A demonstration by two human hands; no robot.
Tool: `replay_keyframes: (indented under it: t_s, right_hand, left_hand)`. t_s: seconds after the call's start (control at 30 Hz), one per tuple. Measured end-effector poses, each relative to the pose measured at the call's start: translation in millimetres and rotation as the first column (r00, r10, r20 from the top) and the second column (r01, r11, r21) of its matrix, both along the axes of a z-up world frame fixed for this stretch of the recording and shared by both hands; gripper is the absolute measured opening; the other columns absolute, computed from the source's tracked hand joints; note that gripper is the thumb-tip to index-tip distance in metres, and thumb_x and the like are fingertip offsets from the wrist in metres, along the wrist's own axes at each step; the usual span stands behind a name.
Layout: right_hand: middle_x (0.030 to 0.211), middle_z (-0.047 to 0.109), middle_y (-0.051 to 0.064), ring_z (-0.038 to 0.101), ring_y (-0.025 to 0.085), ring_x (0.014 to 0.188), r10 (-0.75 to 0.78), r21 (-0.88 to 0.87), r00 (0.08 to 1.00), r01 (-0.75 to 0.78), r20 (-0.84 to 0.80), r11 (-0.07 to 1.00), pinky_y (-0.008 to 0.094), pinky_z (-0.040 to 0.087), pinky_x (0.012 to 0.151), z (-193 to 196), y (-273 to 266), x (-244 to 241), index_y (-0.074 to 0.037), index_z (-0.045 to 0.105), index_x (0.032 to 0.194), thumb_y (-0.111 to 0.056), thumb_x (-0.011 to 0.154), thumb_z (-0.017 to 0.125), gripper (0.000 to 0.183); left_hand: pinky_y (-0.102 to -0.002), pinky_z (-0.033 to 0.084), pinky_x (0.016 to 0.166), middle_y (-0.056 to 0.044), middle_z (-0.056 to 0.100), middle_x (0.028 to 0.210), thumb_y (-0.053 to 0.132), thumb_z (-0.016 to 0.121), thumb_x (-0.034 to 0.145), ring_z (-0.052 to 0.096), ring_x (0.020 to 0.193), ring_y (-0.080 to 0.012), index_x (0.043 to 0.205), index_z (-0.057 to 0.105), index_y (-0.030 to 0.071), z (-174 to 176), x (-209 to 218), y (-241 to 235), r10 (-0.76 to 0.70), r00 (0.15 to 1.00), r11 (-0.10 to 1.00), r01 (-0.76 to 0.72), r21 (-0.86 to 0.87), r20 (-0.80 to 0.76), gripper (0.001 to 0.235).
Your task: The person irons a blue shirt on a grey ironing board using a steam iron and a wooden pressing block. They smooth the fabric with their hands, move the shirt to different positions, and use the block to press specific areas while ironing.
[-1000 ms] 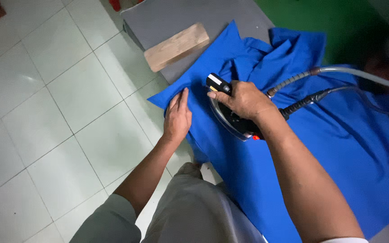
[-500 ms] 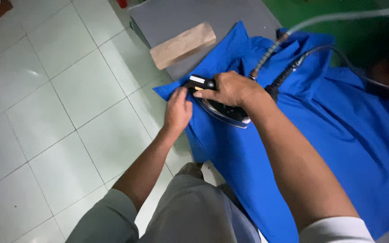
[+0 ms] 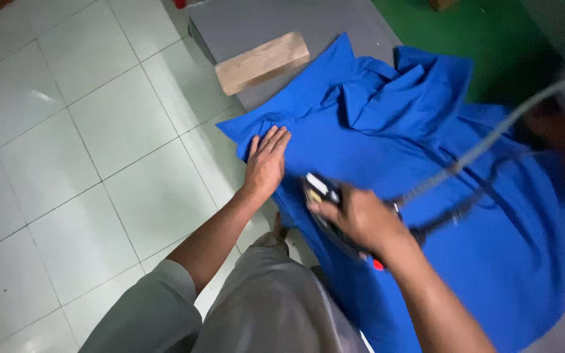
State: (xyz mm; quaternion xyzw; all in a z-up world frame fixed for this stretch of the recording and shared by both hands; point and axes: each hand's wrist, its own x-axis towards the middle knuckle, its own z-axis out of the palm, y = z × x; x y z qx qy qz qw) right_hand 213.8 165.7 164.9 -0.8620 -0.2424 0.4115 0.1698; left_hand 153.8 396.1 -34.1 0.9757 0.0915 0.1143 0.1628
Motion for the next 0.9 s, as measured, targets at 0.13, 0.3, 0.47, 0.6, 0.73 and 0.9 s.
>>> replay_keyframes:
  t_s: [0.13,0.3,0.47,0.6,0.73,0.9]
  right_hand:
    - [0.091,0.074,0.024,0.068,0.048,0.095,-0.091,-0.079,0.991,0.099,0.095,0.992,0.052,0.052,0.078,-28,-49,-42,-0.008,0.059,0.095,-0.072,0.088,0.061,0.064]
    - [0.098,0.074,0.027,0.070,0.047,0.104,-0.249,-0.153,0.967,0.255,0.057,0.955,0.052,0.056,0.085,-19,-47,-16,-0.007,0.066,0.109,-0.071,0.089,0.062,0.067]
    - [0.093,0.074,0.029,0.072,0.046,0.101,-0.194,-0.027,0.973,0.199,0.124,0.980,0.055,0.058,0.083,-32,-9,39,-0.002,0.068,0.103,-0.067,0.094,0.062,0.066]
    - [0.098,0.073,0.031,0.070,0.049,0.105,-0.093,0.030,0.986,0.090,0.138,0.995,0.057,0.056,0.087,-21,31,65,0.001,0.067,0.104,-0.065,0.095,0.061,0.068]
    - [0.100,0.073,0.030,0.069,0.048,0.109,-0.036,0.038,0.987,0.030,0.157,0.999,0.057,0.056,0.089,-17,63,81,0.000,0.069,0.104,-0.067,0.093,0.063,0.068]
    - [0.103,0.073,0.031,0.068,0.049,0.112,0.021,0.066,0.987,-0.032,0.161,0.997,0.057,0.055,0.092,-13,87,96,0.002,0.070,0.105,-0.066,0.094,0.061,0.069]
  left_hand:
    - [-0.049,0.042,0.110,-0.008,0.066,0.137,0.016,0.046,0.102,0.054,0.136,-0.0304,0.127,0.069,0.010,3,8,-1,-0.034,0.976,0.999,0.030,0.021,0.217,0.034]
    - [-0.045,0.048,0.105,-0.010,0.063,0.137,0.007,0.056,0.095,0.055,0.130,-0.0304,0.136,0.061,0.010,-6,34,-3,-0.089,0.982,0.996,0.090,0.002,0.166,0.041]
    - [-0.044,0.045,0.107,-0.007,0.061,0.137,0.005,0.059,0.092,0.052,0.133,-0.0262,0.150,0.046,0.017,-20,49,4,-0.024,0.996,0.999,0.020,0.038,0.089,0.060]
    - [-0.046,0.043,0.109,-0.012,0.068,0.124,0.003,0.059,0.091,0.054,0.131,-0.0276,0.155,0.039,0.014,-10,50,7,-0.018,0.997,1.000,0.018,0.003,0.076,0.068]
    - [-0.047,0.045,0.107,-0.015,0.062,0.141,-0.002,0.059,0.089,0.051,0.133,-0.0297,0.160,0.032,0.012,20,44,8,-0.040,0.998,0.998,0.042,-0.053,0.047,0.077]
    - [-0.047,0.049,0.107,-0.022,0.066,0.131,-0.012,0.055,0.088,0.059,0.124,-0.0362,0.161,0.031,0.007,23,51,23,-0.022,0.996,0.964,0.044,-0.263,0.087,0.080]
